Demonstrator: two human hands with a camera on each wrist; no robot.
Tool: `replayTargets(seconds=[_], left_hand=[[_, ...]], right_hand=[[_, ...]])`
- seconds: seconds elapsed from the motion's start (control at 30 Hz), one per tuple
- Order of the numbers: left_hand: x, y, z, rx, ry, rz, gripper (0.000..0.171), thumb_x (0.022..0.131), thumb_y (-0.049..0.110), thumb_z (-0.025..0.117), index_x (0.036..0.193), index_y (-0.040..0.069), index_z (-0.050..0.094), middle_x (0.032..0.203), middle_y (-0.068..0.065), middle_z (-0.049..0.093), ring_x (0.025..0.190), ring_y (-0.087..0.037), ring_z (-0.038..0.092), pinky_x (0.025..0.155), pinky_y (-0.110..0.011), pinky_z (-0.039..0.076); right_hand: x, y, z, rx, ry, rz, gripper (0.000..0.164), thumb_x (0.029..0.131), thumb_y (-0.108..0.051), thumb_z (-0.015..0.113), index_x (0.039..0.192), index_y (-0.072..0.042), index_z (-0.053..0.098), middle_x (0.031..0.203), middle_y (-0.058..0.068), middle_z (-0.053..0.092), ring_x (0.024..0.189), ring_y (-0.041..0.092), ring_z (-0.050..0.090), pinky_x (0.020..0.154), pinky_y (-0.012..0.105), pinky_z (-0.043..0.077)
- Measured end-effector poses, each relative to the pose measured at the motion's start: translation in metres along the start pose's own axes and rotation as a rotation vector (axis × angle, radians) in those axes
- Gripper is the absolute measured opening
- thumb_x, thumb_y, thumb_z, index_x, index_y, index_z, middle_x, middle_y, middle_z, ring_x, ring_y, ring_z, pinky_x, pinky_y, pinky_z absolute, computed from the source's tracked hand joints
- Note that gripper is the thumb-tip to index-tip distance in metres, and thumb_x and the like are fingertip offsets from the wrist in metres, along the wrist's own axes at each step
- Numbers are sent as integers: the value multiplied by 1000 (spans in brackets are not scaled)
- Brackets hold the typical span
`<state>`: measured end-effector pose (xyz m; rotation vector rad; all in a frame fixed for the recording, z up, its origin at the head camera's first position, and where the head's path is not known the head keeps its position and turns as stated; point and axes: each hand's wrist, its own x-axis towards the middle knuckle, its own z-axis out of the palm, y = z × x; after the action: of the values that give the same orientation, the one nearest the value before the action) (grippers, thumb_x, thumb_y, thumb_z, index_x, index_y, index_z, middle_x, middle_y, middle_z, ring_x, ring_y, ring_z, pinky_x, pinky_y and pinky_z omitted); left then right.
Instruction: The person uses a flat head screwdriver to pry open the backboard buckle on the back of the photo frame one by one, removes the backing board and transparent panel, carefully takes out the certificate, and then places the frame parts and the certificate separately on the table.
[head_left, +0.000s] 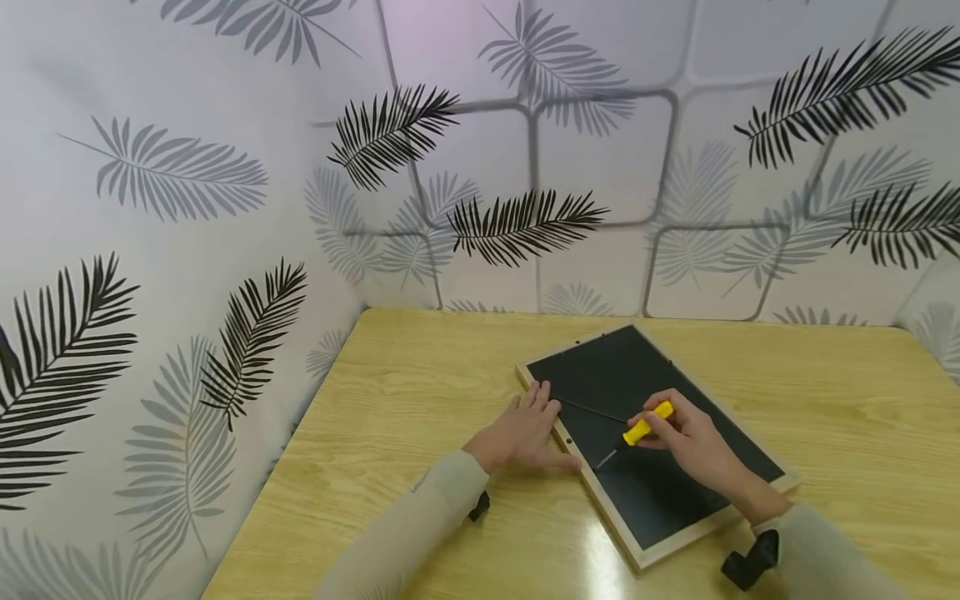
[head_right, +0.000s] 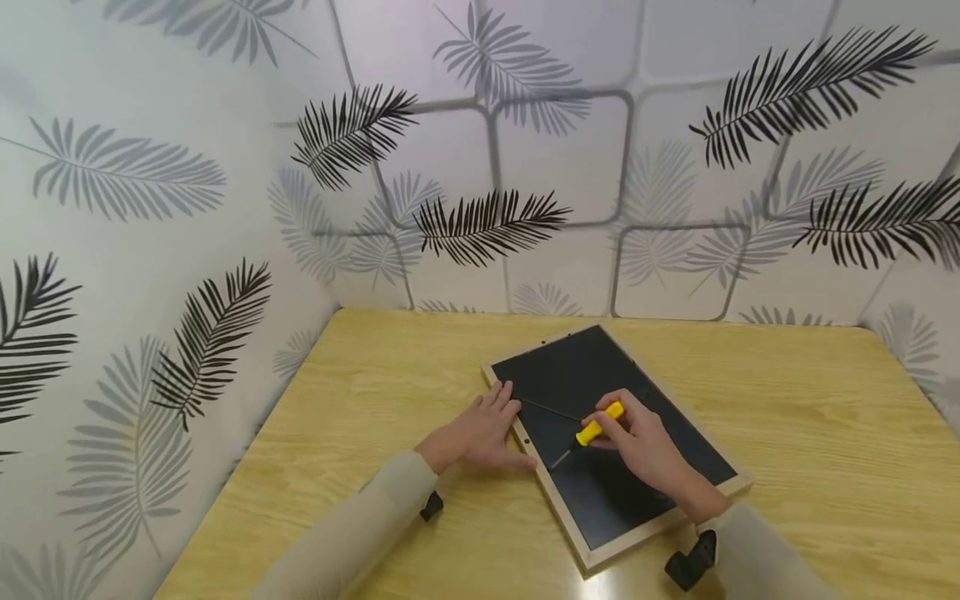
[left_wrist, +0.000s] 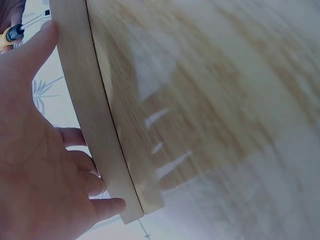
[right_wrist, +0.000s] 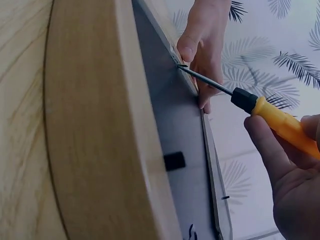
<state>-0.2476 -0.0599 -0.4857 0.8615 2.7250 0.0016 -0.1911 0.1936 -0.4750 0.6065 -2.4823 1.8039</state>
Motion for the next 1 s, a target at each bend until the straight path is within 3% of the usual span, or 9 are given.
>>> replayTargets(seconds=[0.17, 0.37, 0.5, 0.63, 0.8, 1.0], left_hand=[[1, 0, 2, 18, -8, -28, 100, 76, 82, 43, 145, 11, 32, 157, -17, 6, 143, -30, 3, 111, -49, 18], [1, 1, 3, 43, 10, -46, 101, 74, 84, 42, 144, 12, 33, 157, -15, 8, 143, -29, 5, 111, -49, 19], [1, 2, 2, 47, 13, -41, 101, 74, 84, 41, 143, 11, 33, 157, -15, 7, 143, -29, 5, 110, -49, 19], [1, 2, 1, 46, 13, -31, 101, 74, 84, 40, 143, 11, 33, 157, -16, 6, 143, -30, 3, 110, -49, 19], [2, 1, -2, 20, 4, -25, 101, 74, 84, 42, 143, 11, 32, 157, -16, 4, 143, -30, 1, 111, -49, 17], [0, 3, -2, -24, -30, -46, 101, 76, 78, 49, 147, 10, 27, 156, -18, 2, 143, -31, 0, 112, -48, 14]], right_hand=[[-1, -6, 4, -19, -10, -37, 11, 97, -5, 51, 105, 2, 48, 102, 22, 64, 86, 16, 67, 68, 28, 55], [-6, -26, 20, -242, -7, -209, 11, 93, -2, 58, 99, -10, 53, 92, 7, 66, 75, 14, 67, 61, 22, 54], [-11, -32, 30, -362, 44, -317, 17, 89, -2, 64, 97, -15, 56, 86, -1, 66, 61, 6, 61, 50, 18, 47], [-17, -32, 34, -371, 95, -375, 20, 86, 1, 65, 96, -15, 59, 86, -2, 68, 56, 3, 57, 46, 14, 42], [-20, -31, 33, -356, 88, -394, 20, 86, 3, 65, 96, -14, 59, 89, 0, 69, 57, 4, 59, 47, 14, 43], [-14, -24, 16, -357, 67, -306, 19, 89, 2, 62, 99, -13, 56, 93, 1, 68, 55, 7, 56, 47, 20, 45]])
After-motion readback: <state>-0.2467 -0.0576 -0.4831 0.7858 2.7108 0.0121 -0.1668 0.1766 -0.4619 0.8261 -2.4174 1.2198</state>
